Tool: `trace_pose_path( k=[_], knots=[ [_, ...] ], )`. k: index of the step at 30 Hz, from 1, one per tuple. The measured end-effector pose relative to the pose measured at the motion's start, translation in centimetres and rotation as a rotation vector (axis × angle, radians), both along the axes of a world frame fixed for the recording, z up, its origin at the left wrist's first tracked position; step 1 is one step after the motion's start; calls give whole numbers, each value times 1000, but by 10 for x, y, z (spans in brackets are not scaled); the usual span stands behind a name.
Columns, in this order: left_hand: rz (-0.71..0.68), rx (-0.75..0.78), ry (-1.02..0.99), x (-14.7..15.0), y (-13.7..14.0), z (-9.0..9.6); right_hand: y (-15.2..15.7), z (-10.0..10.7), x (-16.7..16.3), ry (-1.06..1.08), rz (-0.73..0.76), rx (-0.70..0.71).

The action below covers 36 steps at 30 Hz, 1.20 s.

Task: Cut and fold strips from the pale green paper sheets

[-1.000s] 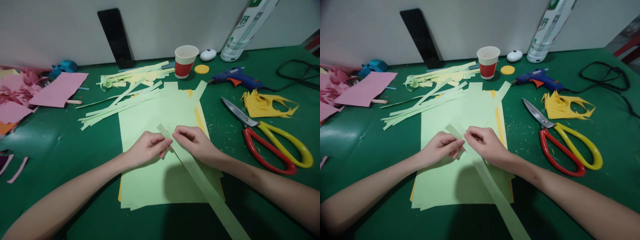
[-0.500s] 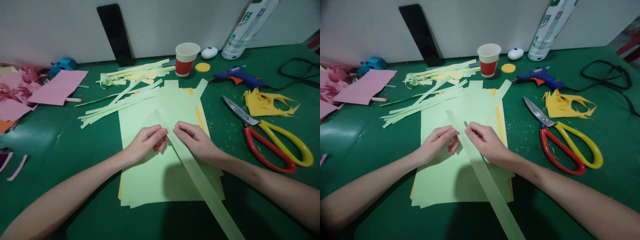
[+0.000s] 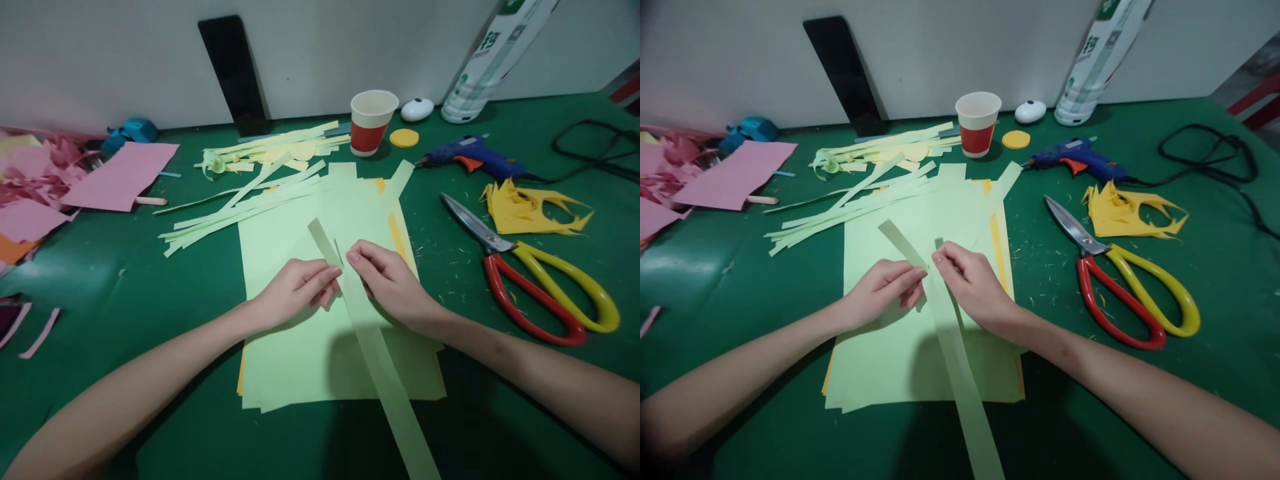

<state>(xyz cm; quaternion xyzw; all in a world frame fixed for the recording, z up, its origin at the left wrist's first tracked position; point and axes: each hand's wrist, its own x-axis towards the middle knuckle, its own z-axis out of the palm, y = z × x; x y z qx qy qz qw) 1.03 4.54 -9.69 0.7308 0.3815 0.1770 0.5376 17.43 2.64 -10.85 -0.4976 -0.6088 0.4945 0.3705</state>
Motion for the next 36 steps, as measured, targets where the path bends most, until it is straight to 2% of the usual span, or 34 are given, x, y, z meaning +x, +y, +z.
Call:
trace_pose_path(
  k=[3, 7, 13, 36],
  knots=[
    [45, -48, -37, 0, -1, 0, 0, 0, 0, 7, -7, 19],
    [112, -95, -99, 0, -2, 1, 0, 1, 1, -13, 54, 75],
    [22, -57, -1, 0, -3, 5, 1, 2, 2, 1, 59, 102],
    [67, -61, -75, 0, -3, 4, -1, 1, 1, 36, -8, 107]
  ],
)
